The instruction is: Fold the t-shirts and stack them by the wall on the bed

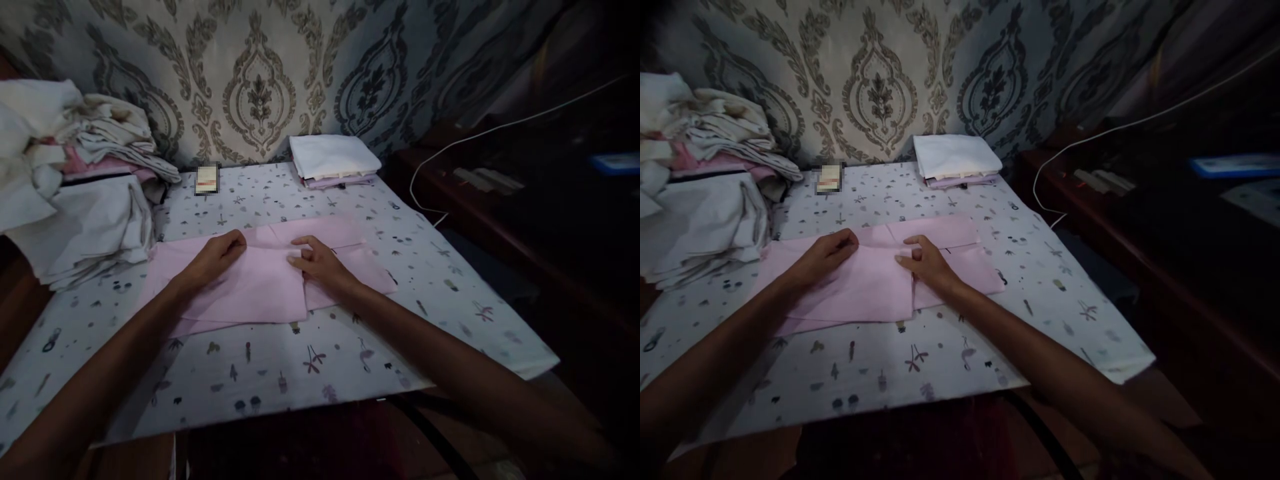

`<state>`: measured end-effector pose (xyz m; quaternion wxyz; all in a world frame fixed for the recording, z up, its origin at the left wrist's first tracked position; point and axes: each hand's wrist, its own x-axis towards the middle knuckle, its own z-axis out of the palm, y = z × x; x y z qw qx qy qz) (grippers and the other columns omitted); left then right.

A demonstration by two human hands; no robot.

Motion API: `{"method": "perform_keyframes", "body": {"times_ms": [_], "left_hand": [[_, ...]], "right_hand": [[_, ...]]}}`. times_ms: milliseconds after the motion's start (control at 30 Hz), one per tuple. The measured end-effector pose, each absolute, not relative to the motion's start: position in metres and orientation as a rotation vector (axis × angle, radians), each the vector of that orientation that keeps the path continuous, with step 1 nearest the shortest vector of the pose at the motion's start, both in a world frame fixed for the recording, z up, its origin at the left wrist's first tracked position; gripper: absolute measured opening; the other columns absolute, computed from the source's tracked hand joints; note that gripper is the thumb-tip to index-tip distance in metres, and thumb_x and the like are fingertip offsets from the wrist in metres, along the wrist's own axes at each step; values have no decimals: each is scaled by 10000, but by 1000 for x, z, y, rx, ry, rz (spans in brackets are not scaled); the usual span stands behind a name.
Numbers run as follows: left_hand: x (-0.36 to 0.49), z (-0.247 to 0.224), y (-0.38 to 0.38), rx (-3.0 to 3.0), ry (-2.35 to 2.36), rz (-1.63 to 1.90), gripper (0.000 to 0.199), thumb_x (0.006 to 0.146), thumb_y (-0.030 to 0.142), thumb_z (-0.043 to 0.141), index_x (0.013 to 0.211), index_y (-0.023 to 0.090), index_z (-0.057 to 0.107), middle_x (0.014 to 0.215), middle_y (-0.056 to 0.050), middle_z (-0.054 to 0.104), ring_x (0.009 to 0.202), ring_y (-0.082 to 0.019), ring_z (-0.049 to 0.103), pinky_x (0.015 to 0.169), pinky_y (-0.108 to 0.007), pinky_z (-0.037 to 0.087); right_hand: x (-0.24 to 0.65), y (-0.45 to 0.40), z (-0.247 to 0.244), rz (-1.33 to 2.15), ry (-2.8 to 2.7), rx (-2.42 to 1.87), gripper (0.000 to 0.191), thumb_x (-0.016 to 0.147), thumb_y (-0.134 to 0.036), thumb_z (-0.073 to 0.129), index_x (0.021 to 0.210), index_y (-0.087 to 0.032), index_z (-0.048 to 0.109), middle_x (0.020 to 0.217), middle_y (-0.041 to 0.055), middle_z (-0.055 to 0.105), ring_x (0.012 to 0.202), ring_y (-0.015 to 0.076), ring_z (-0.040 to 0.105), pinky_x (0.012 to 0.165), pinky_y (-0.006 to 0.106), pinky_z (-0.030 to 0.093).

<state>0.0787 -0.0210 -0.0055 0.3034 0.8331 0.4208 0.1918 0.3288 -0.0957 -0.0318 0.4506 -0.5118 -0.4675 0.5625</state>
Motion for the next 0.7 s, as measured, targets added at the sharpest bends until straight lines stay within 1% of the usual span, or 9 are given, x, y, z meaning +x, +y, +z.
{"method": "perform_keyframes", "body": {"times_ms": [67, 133, 233, 333, 433, 500, 567, 633, 700], "left_hand": [[77, -9, -18, 2203, 1104, 518, 195, 928, 371, 458, 872, 205, 543, 753, 19, 546, 706, -154, 493, 668, -286, 368], [75, -12, -17, 2181, 1104, 554, 206, 925, 374, 457, 899, 200, 564, 764, 13, 557, 716, -158, 503, 674, -288, 375], [71, -14, -17, 2142, 1178, 620, 223, 912, 381, 463, 930, 193, 582, 749, 12, 556, 699, -160, 501, 647, -283, 368], [68, -13, -19, 2165, 1254, 618, 231, 903, 392, 472, 930, 194, 588, 707, 21, 536, 670, -159, 485, 633, -280, 356], [69, -12, -20, 2213, 1296, 579, 239, 912, 394, 464, 946, 198, 596, 684, 26, 528, 654, -159, 477, 633, -283, 349], [71, -12, -21, 2230, 1311, 566, 239, 919, 390, 457, 956, 200, 597, 678, 28, 528, 649, -160, 475, 633, -286, 347], [72, -12, -21, 2230, 1316, 577, 235, 921, 386, 457, 963, 201, 597, 678, 28, 528, 651, -162, 476, 638, -289, 351], [74, -12, -21, 2219, 1323, 606, 235, 919, 383, 457, 967, 200, 596, 681, 27, 529, 654, -163, 480, 642, -291, 353], [75, -12, -21, 2211, 1338, 617, 236, 914, 382, 457, 963, 197, 594, 694, 21, 541, 661, -165, 488, 649, -295, 359]], "right_hand": [[330, -94, -34, 1302, -1280, -1267, 451, 730, -303, 723, 1140, -244, 544, 592, -104, 389, 546, 114, 394, 525, 249, 310], [330, -93, -36, 1200, -1359, -1260, 451, 750, -255, 682, 1182, -242, 551, 597, -95, 408, 567, 120, 409, 543, 257, 322], [328, -91, -39, 1148, -1348, -1268, 402, 802, -296, 644, 1188, -240, 548, 637, -70, 485, 606, 133, 470, 568, 269, 376], [328, -93, -36, 1228, -1295, -1300, 355, 866, -369, 603, 1187, -233, 534, 680, -47, 533, 641, 148, 531, 607, 298, 459], [330, -104, -26, 1266, -1353, -1352, 400, 887, -371, 598, 1247, -225, 503, 731, -26, 567, 692, 166, 569, 662, 338, 508], [332, -112, -19, 1208, -1487, -1402, 500, 843, -306, 652, 1306, -227, 479, 794, -13, 590, 718, 167, 575, 678, 340, 506], [331, -118, -17, 1123, -1618, -1418, 564, 805, -201, 651, 1340, -240, 477, 857, -5, 591, 727, 156, 572, 676, 324, 494], [330, -120, -19, 1020, -1681, -1396, 547, 811, -132, 585, 1340, -250, 503, 894, 1, 580, 731, 144, 563, 672, 309, 483], [330, -120, -25, 903, -1723, -1375, 501, 840, -110, 523, 1322, -247, 533, 912, 11, 580, 742, 143, 553, 677, 306, 475]]}}
